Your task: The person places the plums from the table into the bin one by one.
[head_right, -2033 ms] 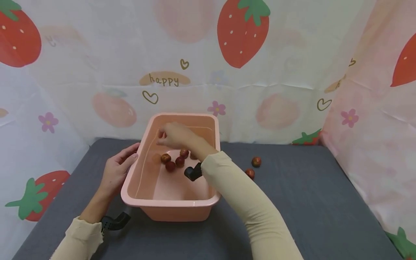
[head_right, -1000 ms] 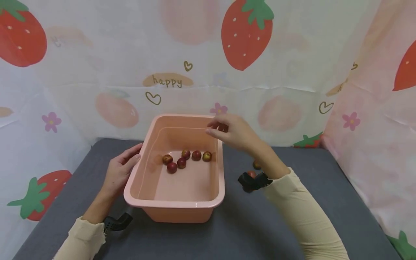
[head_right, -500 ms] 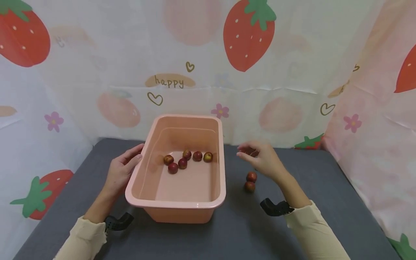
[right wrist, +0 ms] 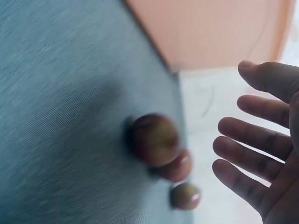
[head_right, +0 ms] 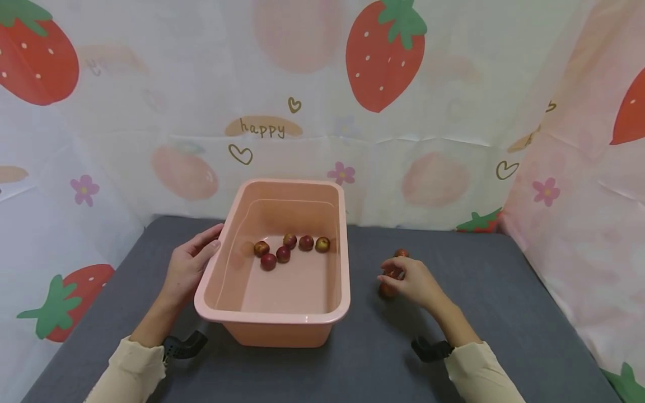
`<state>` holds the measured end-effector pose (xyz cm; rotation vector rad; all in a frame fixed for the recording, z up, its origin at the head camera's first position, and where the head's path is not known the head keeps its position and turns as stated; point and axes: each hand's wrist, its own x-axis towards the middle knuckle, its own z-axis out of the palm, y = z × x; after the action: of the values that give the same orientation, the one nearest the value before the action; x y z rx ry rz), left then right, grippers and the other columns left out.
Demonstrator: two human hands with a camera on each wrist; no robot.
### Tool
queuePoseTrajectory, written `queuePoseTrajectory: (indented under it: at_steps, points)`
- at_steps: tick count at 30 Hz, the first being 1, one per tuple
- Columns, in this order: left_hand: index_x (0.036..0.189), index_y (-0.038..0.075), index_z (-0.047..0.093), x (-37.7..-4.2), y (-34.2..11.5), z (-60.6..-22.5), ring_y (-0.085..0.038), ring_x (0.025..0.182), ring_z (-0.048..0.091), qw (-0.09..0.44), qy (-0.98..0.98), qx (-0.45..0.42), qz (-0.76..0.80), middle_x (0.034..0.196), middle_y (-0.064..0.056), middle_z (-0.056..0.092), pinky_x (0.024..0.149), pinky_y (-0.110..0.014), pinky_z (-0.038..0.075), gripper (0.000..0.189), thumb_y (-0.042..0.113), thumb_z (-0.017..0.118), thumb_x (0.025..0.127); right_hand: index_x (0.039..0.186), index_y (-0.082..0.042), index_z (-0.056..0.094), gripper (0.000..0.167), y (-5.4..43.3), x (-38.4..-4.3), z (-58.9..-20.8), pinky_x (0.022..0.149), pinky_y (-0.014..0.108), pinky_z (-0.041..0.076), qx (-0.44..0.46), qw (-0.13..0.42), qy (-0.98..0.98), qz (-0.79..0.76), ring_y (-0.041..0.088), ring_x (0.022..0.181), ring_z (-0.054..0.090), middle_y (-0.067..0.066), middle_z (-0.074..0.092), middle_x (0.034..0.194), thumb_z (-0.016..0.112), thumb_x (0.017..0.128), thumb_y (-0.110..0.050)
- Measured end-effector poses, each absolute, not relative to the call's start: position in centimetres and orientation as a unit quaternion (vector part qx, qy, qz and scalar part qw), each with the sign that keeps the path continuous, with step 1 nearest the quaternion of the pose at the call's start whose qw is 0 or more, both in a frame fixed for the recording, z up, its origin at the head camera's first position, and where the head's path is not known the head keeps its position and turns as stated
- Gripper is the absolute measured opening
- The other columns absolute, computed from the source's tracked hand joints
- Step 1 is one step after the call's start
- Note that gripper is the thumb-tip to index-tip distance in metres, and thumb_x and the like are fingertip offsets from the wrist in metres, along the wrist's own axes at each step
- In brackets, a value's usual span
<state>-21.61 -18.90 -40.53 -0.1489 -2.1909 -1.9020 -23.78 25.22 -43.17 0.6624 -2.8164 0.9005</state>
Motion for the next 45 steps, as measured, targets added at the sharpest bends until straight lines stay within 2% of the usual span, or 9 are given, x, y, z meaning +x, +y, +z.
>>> queuePoseTrajectory:
  at_steps: [8,13,20,29,45]
  points:
    - [0.138,0.003,0.054,-21.7,-18.9,-40.5,0.009,0.102,0.059,0.118,-0.748,-0.05,-0.652,0.136,-0.02,0.057,0.086,-0.009,0.05,0.043,0.017,0.06,0.097,0.1,-0.005,0.072,0.022,26.0,-23.8,-44.9,0.062,0.025,0.05,0.195,0.039,-0.94,0.278,0.009,0.072,0.06,0.003,0.069,0.084,0.076,0.085,-0.021]
    - [0.138,0.003,0.054,-21.7,-18.9,-40.5,0.01,0.103,0.059,0.12,-0.749,-0.049,-0.65,0.136,-0.02,0.057,0.086,-0.009,0.05,0.044,0.017,0.06,0.097,0.098,-0.006,0.072,0.022,26.0,-23.7,-45.4,0.063,0.028,0.05,0.204,0.037,-0.945,0.252,0.013,0.073,0.061,0.005,0.071,0.088,0.076,0.084,-0.021]
    - [0.138,0.003,0.054,-21.6,-18.8,-40.6,0.009,0.103,0.059,0.117,-0.753,-0.051,-0.646,0.137,-0.02,0.057,0.086,-0.009,0.051,0.044,0.018,0.06,0.097,0.089,-0.009,0.07,0.016,25.9,-23.6,-45.8,0.067,0.035,0.051,0.218,0.04,-0.95,0.221,0.018,0.075,0.063,0.002,0.069,0.082,0.079,0.08,-0.018]
    - [0.138,0.003,0.054,-21.5,-18.8,-40.6,0.01,0.103,0.059,0.117,-0.749,-0.054,-0.651,0.137,-0.02,0.057,0.086,-0.009,0.05,0.044,0.017,0.06,0.097,0.091,-0.011,0.068,0.018,25.8,-23.5,-45.6,0.065,0.033,0.048,0.213,-0.008,-0.952,0.218,0.013,0.074,0.061,-0.002,0.068,0.081,0.079,0.079,-0.019]
    - [0.138,0.002,0.053,-21.6,-18.9,-40.7,0.01,0.104,0.059,0.122,-0.749,-0.054,-0.649,0.137,-0.021,0.056,0.086,-0.009,0.05,0.044,0.018,0.06,0.098,0.1,-0.006,0.07,0.028,25.6,-23.3,-46.2,0.073,0.039,0.051,0.197,0.008,-0.953,0.23,0.016,0.082,0.063,0.004,0.071,0.091,0.081,0.078,-0.019]
